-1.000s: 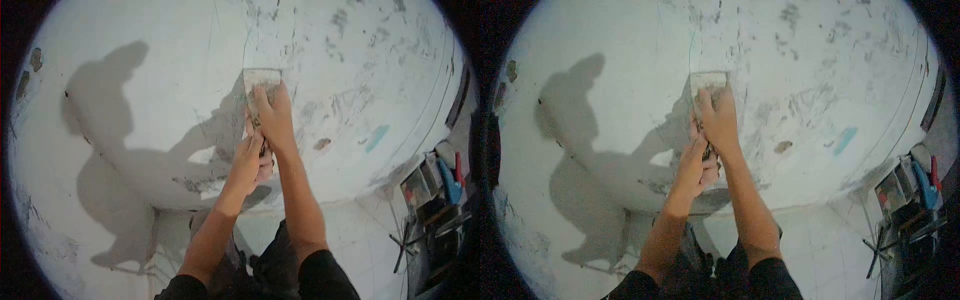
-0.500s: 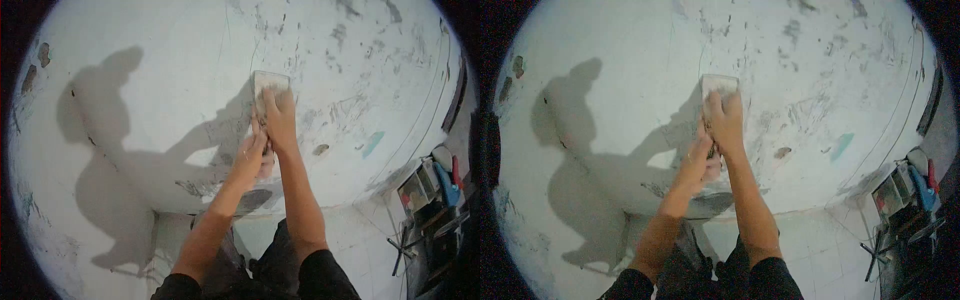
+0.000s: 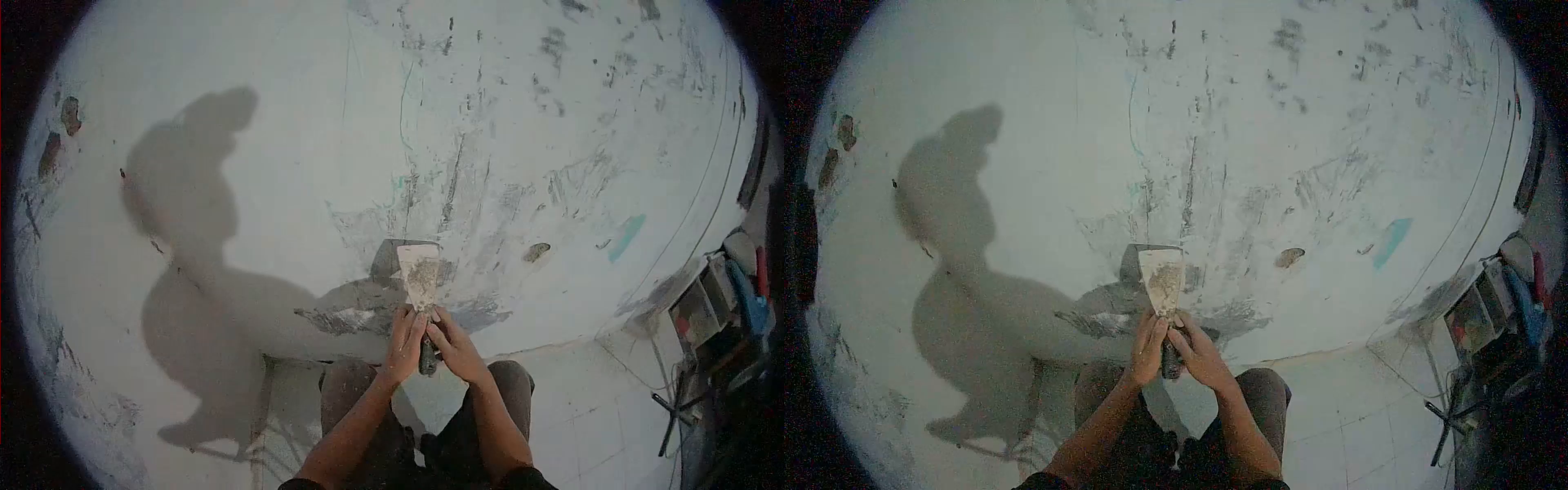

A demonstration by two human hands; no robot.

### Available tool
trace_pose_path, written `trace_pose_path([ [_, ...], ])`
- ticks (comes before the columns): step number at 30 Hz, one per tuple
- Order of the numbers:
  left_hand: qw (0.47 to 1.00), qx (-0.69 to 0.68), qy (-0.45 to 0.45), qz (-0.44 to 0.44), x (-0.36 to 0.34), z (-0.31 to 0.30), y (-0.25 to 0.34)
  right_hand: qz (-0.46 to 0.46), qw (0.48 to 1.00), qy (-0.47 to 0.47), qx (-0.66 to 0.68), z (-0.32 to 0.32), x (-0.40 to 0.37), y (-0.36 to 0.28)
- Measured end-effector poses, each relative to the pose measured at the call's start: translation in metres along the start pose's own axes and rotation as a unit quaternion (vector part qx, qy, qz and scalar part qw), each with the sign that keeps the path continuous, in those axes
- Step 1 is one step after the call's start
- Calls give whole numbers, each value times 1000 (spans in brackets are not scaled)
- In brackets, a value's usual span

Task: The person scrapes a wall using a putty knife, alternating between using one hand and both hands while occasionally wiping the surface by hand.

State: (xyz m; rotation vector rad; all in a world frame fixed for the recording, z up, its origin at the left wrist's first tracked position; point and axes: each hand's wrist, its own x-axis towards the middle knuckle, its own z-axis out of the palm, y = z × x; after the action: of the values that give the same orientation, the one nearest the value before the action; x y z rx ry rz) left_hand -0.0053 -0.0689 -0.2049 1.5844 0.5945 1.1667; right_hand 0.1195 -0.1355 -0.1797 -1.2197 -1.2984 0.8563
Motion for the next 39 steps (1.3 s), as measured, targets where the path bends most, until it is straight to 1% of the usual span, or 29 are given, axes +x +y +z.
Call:
trace_pose_path([
  [1,998,60,-8,9,6,-6,5,-5,1000,-1,4,0,4,3],
  [2,999,27,-20,0,7,-12,12,-35,999,-7,21,-1,5,8],
  [3,999,33,-21,0,10,-18,23,-63,997,-12,38,-2,5,12],
  [4,996,66,-51,43,15,-25,33,-6,996,-57,75,-7,1,4],
  [5,988,99,-83,86,22,-32,40,-8,995,-53,81,-5,-4,-7],
  [6,983,119,-114,81,29,-37,41,4,989,-49,142,-4,-10,-20],
  [7,983,116,-118,83,36,-41,49,18,979,-46,197,-4,-13,-28],
  [9,958,176,-187,123,53,-43,77,-4,985,-32,172,-4,-11,-40],
  [10,947,213,-168,172,64,-41,99,-38,981,8,190,-3,-9,-51],
  [11,947,240,-126,170,71,-42,118,-72,974,46,210,-5,-5,-63],
  [12,945,268,-85,165,77,-43,134,-101,980,47,166,-14,3,-77],
  [13,925,297,-43,232,84,-42,146,-100,980,47,167,-21,13,-92],
  [14,898,325,-2,297,91,-42,158,-130,977,39,162,-26,23,-107],
  [15,843,387,-6,374,99,-43,170,-159,974,31,159,-29,31,-120],
  [17,782,480,-24,396,108,-33,200,-167,976,35,133,-29,46,-139],
  [18,778,487,-25,395,112,-30,203,-177,978,41,103,-27,50,-141],
  [19,755,530,-48,384,115,-27,204,-178,977,38,111,-24,52,-136],
  [20,729,570,-69,372,117,-24,204,-165,974,41,149,-21,53,-127],
  [21,724,577,-67,373,120,-22,202,-155,969,43,186,-18,55,-121],
  [22,681,620,-71,383,121,-21,196,-133,967,42,215,-12,49,-119],
  [24,603,685,-82,401,125,-18,190,-141,958,38,247,-2,52,-102],
  [25,599,690,-90,396,126,-17,187,-147,951,37,270,3,54,-96],
  [27,574,708,-65,406,126,-12,187,-145,948,45,279,7,53,-95],
  [29,577,712,-60,396,125,-5,194,-111,960,35,253,4,51,-94],
  [31,578,712,-52,394,128,-1,194,-107,959,30,260,0,53,-88],
  [32,591,700,-53,397,131,2,193,-112,958,26,264,-1,52,-89],
  [35,579,706,-57,405,131,5,189,-111,951,10,290,-6,48,-93],
  [36,476,761,-62,437,128,6,198,-98,950,4,298,-7,47,-95],
  [39,490,774,-65,396,125,5,191,-84,951,-8,298,-8,44,-96],
])
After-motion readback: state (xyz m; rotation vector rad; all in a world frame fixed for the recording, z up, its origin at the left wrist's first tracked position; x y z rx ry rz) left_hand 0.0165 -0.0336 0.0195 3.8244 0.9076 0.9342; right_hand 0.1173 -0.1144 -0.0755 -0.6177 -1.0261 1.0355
